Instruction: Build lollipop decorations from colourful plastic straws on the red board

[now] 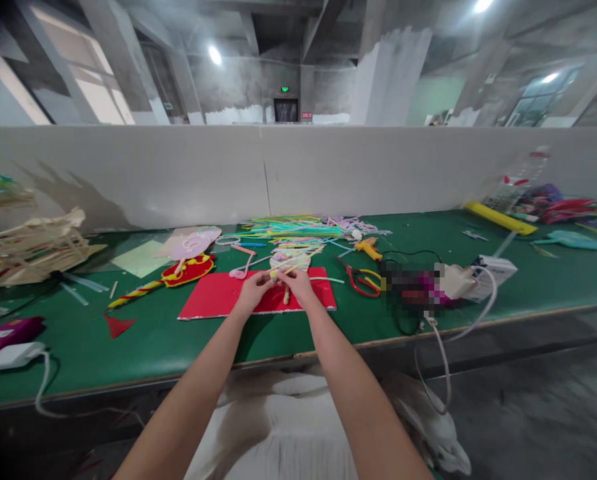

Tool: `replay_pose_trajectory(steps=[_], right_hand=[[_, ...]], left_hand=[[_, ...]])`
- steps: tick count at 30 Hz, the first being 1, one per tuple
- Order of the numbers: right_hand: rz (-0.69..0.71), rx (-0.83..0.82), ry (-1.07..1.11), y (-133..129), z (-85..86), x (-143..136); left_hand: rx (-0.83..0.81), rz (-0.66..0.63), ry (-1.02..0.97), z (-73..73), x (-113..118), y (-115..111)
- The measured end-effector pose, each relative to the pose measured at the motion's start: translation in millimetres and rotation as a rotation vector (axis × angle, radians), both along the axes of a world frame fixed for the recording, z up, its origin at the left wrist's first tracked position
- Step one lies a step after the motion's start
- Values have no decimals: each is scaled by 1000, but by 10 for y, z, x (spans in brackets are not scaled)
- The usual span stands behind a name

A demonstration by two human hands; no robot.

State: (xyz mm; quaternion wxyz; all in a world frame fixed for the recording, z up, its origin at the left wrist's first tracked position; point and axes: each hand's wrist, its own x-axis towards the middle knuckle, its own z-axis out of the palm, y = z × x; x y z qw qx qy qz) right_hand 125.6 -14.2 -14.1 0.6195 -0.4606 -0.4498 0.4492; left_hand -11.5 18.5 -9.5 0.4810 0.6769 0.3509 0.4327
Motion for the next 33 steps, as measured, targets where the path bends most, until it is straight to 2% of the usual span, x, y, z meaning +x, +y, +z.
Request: replay_pose_trajectory(steps=[4, 11, 19, 33], right_hand=[[-11, 18, 39, 30, -12, 3], [-23, 15, 49, 66, -29, -10], [-12, 36, 1, 21, -5, -12], [-12, 32, -20, 4, 5, -16]], left_hand=[[-29, -24, -25, 19, 1, -11], [-51, 15, -39, 51, 11, -45], [62, 80, 59, 41, 8, -61], [96, 113, 91, 30, 29, -66]])
